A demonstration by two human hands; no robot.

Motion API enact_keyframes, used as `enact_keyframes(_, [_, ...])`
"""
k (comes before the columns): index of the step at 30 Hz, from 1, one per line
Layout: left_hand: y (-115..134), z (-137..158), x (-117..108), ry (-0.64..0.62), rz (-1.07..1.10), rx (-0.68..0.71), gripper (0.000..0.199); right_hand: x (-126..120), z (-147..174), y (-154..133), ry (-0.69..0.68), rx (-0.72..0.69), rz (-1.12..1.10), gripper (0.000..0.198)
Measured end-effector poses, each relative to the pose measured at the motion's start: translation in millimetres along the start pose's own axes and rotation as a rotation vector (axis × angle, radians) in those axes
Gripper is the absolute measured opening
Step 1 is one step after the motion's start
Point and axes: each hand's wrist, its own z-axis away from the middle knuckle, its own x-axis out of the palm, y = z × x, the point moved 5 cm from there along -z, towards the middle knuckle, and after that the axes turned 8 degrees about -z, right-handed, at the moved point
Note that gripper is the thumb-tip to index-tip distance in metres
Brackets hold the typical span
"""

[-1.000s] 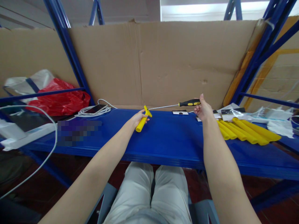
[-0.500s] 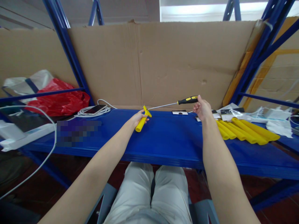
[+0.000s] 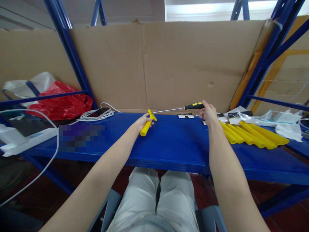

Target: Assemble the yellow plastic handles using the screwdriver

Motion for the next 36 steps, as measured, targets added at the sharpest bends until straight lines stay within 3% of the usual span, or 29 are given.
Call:
enact_keyframes(7, [3,6,3,0.01,-0.019,0.019,0.07,-2,-3,2,0.038,-0.098,-0.008,0.036])
enact_keyframes(12, [3,7,3,0.013,-0.024,0.011,0.07,-2,-1,3,0.052,-0.072,-0.067,0.038])
enact_keyframes(28, [2,4,1,0.022,-0.002,0.009,0.071,13,2,-4,-0.113,-0.034,-0.222,0.031])
enact_keyframes(36, [3,7,1,0.021,0.001,0.002,0.07,7,3,-4,0.003,-0.074,-0.198,0.037])
